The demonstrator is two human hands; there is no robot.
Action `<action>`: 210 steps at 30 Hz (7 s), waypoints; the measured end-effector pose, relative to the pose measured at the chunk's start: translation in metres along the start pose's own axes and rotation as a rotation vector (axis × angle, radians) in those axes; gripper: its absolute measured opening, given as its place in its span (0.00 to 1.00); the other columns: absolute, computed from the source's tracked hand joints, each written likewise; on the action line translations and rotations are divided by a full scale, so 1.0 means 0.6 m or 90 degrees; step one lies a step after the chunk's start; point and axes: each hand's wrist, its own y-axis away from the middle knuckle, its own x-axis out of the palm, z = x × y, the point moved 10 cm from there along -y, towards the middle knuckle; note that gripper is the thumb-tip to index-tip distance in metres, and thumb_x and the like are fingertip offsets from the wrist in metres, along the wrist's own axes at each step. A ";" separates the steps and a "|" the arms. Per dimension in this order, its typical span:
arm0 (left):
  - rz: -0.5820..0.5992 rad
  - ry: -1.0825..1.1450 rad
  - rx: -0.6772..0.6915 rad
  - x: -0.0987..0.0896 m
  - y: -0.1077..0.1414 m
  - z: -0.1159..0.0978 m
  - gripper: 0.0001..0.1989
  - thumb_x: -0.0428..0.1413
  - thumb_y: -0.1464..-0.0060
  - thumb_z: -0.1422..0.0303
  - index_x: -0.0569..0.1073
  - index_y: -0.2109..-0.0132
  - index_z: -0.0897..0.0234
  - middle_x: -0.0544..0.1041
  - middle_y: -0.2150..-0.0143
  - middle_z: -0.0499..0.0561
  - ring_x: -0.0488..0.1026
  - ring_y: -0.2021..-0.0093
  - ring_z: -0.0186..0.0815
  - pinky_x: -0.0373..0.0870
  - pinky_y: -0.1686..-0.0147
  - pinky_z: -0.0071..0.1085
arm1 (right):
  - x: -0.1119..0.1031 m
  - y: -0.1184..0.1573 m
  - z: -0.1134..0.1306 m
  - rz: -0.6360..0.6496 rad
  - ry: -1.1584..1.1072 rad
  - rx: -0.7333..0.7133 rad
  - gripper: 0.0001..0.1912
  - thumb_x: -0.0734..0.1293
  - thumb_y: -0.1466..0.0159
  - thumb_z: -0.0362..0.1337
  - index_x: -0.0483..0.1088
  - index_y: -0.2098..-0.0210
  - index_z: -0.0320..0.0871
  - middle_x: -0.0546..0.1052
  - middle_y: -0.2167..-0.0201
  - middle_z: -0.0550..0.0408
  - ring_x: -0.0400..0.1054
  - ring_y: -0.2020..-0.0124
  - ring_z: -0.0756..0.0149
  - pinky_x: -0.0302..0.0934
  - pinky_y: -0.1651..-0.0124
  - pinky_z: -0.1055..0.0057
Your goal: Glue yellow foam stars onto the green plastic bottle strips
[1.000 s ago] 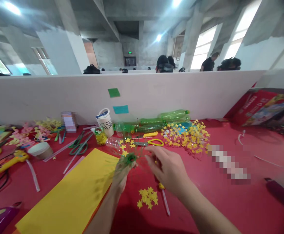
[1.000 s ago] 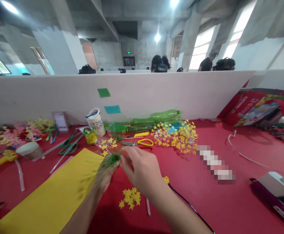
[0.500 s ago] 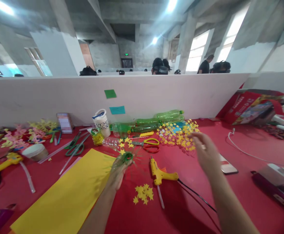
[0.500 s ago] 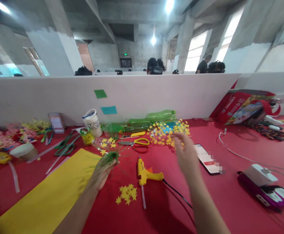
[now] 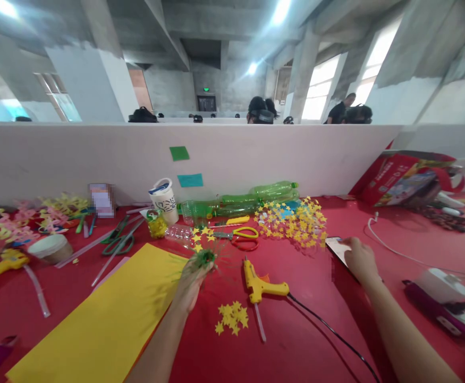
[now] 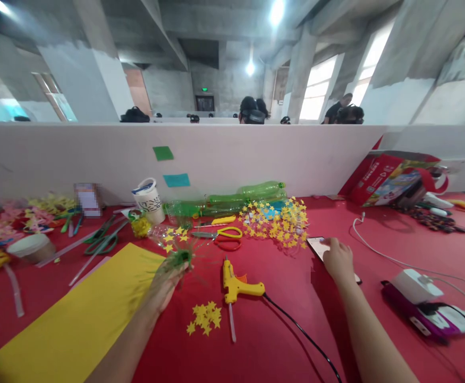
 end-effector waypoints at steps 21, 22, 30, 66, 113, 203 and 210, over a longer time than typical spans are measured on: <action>0.078 -0.038 -0.074 0.022 0.015 0.011 0.17 0.65 0.63 0.71 0.74 0.61 0.65 0.78 0.63 0.51 0.75 0.65 0.36 0.69 0.58 0.34 | 0.212 0.188 0.447 0.381 -0.562 -0.093 0.10 0.57 0.43 0.34 0.60 0.60 0.44 0.71 0.67 0.55 0.68 0.74 0.69 0.65 0.72 0.71; 0.060 -0.035 -0.077 0.013 0.014 0.015 0.18 0.65 0.64 0.71 0.74 0.61 0.65 0.78 0.63 0.51 0.75 0.64 0.36 0.69 0.58 0.34 | 0.213 0.189 0.448 0.375 -0.558 -0.101 0.10 0.57 0.43 0.33 0.60 0.61 0.44 0.70 0.68 0.55 0.68 0.74 0.68 0.65 0.71 0.71; 0.013 -0.036 -0.100 -0.041 0.010 0.016 0.28 0.61 0.67 0.81 0.69 0.54 0.62 0.75 0.55 0.53 0.73 0.56 0.38 0.67 0.55 0.34 | 0.213 0.207 0.461 0.341 -0.499 -0.159 0.13 0.56 0.46 0.30 0.63 0.61 0.44 0.70 0.69 0.55 0.68 0.72 0.66 0.62 0.68 0.70; 0.009 -0.276 -0.188 -0.084 0.073 -0.006 0.02 0.55 0.60 0.74 0.70 0.73 0.66 0.75 0.77 0.51 0.72 0.81 0.33 0.66 0.81 0.27 | 0.198 0.261 0.520 0.438 -0.357 -0.317 0.07 0.62 0.45 0.29 0.67 0.77 0.43 0.71 0.78 0.58 0.64 0.76 0.68 0.56 0.72 0.74; 0.032 0.199 -0.071 0.031 0.025 0.037 0.13 0.63 0.61 0.77 0.73 0.64 0.64 0.76 0.67 0.48 0.73 0.68 0.31 0.67 0.68 0.26 | 0.103 0.248 0.567 0.290 -0.539 -0.351 0.06 0.62 0.41 0.30 0.68 0.64 0.43 0.73 0.70 0.55 0.68 0.69 0.69 0.64 0.66 0.75; 0.025 0.191 -0.022 0.022 0.027 0.016 0.13 0.62 0.59 0.76 0.74 0.62 0.63 0.78 0.62 0.49 0.74 0.58 0.37 0.66 0.55 0.33 | 0.078 0.254 0.582 0.368 -0.508 -0.352 0.14 0.61 0.44 0.28 0.61 0.58 0.44 0.69 0.65 0.55 0.65 0.68 0.69 0.63 0.66 0.73; 0.041 0.213 -0.030 0.019 0.020 0.020 0.14 0.61 0.58 0.78 0.73 0.62 0.62 0.77 0.63 0.47 0.73 0.62 0.32 0.67 0.56 0.29 | 0.066 0.243 0.582 0.363 -0.400 -0.390 0.08 0.62 0.41 0.29 0.64 0.62 0.45 0.70 0.67 0.56 0.65 0.70 0.69 0.60 0.67 0.72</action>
